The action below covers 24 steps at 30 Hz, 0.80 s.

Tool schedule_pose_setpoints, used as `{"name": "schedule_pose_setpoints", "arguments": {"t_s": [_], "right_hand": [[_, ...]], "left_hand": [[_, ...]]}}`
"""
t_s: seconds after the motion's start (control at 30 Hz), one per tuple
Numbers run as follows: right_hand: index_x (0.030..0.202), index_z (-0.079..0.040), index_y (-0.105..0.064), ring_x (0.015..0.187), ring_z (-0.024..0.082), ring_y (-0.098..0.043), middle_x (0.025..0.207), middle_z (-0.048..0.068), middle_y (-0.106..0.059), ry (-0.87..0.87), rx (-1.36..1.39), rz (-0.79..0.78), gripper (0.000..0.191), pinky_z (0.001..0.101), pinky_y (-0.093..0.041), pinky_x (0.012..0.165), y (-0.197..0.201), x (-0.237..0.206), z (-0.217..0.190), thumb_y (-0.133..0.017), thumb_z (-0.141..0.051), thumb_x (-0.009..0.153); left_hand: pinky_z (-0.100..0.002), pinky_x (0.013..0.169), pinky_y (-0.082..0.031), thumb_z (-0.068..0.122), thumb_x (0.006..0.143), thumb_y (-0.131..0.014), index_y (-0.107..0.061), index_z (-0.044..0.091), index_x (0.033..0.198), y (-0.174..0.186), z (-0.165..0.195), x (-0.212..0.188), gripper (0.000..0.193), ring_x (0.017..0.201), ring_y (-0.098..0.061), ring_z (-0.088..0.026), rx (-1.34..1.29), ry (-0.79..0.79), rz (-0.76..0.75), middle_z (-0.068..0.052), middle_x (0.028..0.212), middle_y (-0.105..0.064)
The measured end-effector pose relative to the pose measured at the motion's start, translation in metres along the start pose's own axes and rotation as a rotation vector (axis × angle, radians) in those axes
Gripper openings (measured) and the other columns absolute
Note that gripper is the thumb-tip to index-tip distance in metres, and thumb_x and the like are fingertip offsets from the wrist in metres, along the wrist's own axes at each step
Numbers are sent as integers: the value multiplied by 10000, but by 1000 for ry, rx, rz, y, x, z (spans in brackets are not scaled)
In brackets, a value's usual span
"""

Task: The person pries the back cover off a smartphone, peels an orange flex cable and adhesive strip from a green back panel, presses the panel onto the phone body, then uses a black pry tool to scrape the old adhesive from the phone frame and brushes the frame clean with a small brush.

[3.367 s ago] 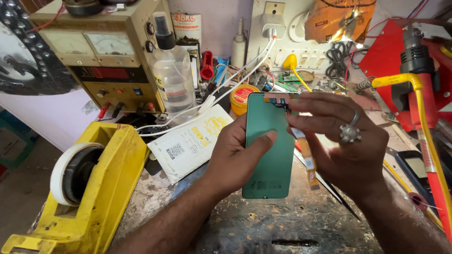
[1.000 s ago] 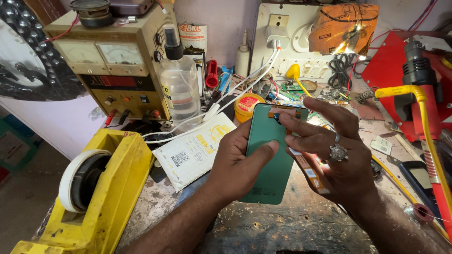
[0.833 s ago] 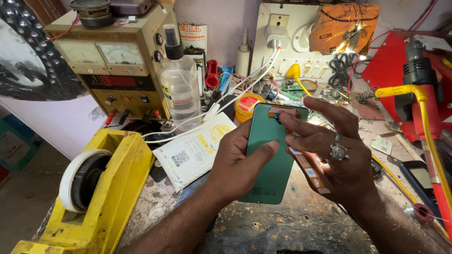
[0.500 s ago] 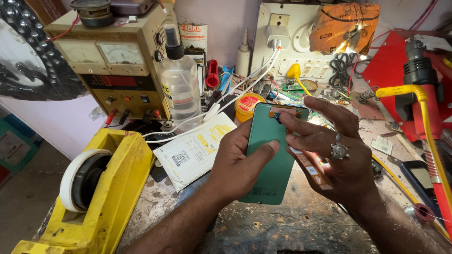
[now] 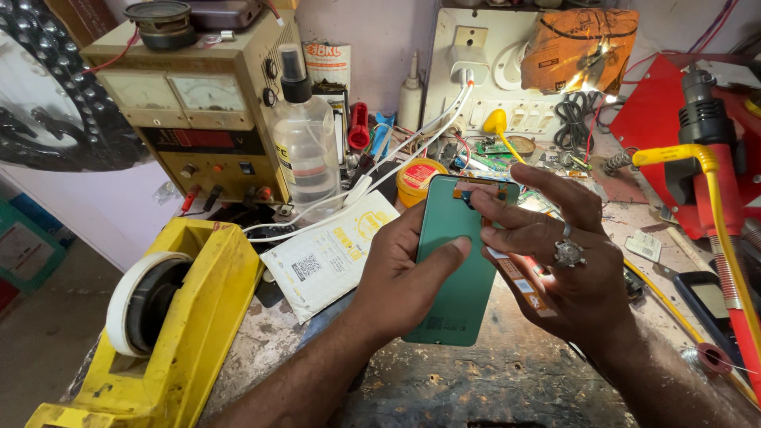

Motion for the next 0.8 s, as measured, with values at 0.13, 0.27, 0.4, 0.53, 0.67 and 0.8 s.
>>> {"name": "schedule_pose_setpoints", "arguments": {"t_s": [0.13,0.27,0.4,0.53,0.67,0.8], "right_hand": [[1065,-143,-707,1442,255,-491,1277,13,-718,-12,-1,-17,283,382,-410,1173,0,-1,2,-843,-74,827],[1050,-155,-703,1451,253,-487,1287,4,-713,-19,3,-19,267,389,-390,1175,-1,-1,3,-836,-77,831],[1041,-158,-716,1449,266,-487,1310,8,-709,-18,-53,-57,272,435,-343,1172,-1,-2,5,-768,-5,821],[1036,-171,-713,1449,258,-476,1311,-7,-703,2,-41,-62,280,436,-319,1182,0,-1,4,-692,34,847],[1035,-174,-708,1451,241,-482,1294,-22,-720,-35,-26,-49,313,427,-313,1203,3,-1,3,-636,77,862],[1051,-165,-684,1440,236,-493,1283,-22,-725,-48,4,-21,317,418,-324,1204,5,-1,1,-621,94,879]], "left_hand": [[-251,847,-542,39,1001,-582,-576,36,1425,0,0,0,424,979,-621,-44,-5,-10,-8,-14,1143,-694],[-255,861,-543,39,1000,-585,-578,31,1425,0,0,-1,425,998,-625,-49,-31,-4,-12,-18,1166,-695],[-276,841,-540,48,999,-583,-579,35,1444,1,0,-1,445,968,-624,-74,-44,23,-17,-38,1137,-692],[-291,942,-547,51,994,-573,-573,32,1427,1,2,0,433,1062,-641,-78,-19,-6,-24,-34,1192,-695],[-292,968,-537,45,986,-565,-568,38,1434,1,3,0,448,1092,-626,-69,15,-10,-37,-25,1218,-688],[-297,961,-536,37,991,-567,-588,22,1415,-2,2,-2,425,1084,-619,-75,36,-4,-42,-39,1200,-691]]}}
Point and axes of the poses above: each hand's wrist, its own x-axis towards the middle knuckle, its own y-axis out of the back of the hand, z = x × y, the point moved 5 cm from there along x, towards the middle knuckle
